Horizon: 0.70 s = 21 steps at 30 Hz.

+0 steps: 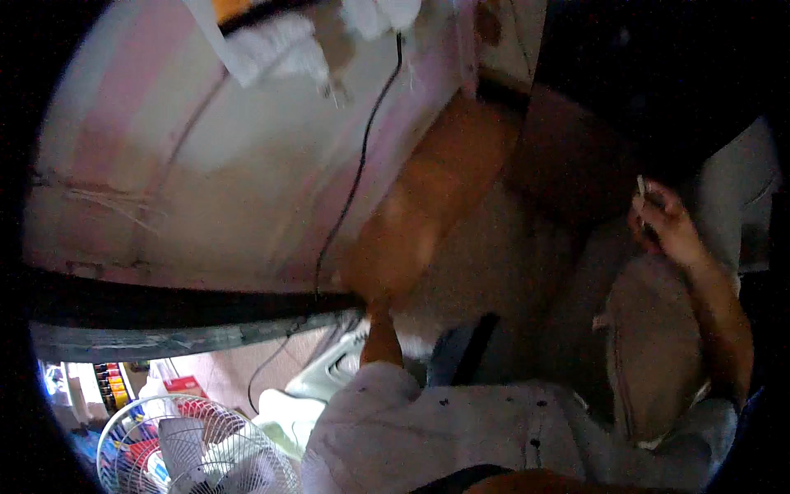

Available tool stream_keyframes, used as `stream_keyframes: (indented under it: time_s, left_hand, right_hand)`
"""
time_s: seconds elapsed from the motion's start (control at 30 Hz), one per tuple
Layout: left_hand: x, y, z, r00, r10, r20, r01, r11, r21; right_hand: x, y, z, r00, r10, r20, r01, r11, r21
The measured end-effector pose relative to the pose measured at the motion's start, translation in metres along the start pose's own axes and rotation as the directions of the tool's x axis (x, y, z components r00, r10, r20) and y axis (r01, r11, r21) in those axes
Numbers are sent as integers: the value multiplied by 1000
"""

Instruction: The person sweeps the floor using a broom and a dustpan, moves stools, handles a backpack, and adjusts a small fan and a wooden board.

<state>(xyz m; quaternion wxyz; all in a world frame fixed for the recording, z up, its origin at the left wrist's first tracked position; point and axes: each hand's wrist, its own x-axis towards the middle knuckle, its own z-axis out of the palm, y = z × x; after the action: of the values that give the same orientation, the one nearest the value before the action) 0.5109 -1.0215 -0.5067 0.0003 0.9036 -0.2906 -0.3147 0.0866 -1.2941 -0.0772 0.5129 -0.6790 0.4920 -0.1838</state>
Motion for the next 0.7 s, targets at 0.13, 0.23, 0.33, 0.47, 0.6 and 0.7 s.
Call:
stream_keyframes:
  time_s: [0.13,0.23,0.33,0.47,0.6,0.7]
  left_hand:
    - [5,1,14,990,-117,77,108,988,108]
    - [0,-9,30,985,-147,90,131,978,163]
    - [-2,-23,41,983,-165,80,145,967,210]
    - [2,-36,49,983,-147,111,114,959,261]
    - [4,-31,54,994,-69,82,49,972,229]
    - [6,-53,70,997,77,-28,-70,979,190]
  right_hand:
    - [43,-74,47,986,12,169,21,981,-192]
    - [91,-119,102,932,-83,353,223,899,-376]
    - [136,-125,166,898,-303,319,413,828,-378]
    - [190,-59,233,895,-375,240,415,898,-146]
    - [197,62,258,974,-183,133,180,983,32]
    - [176,171,271,997,48,68,-53,995,83]
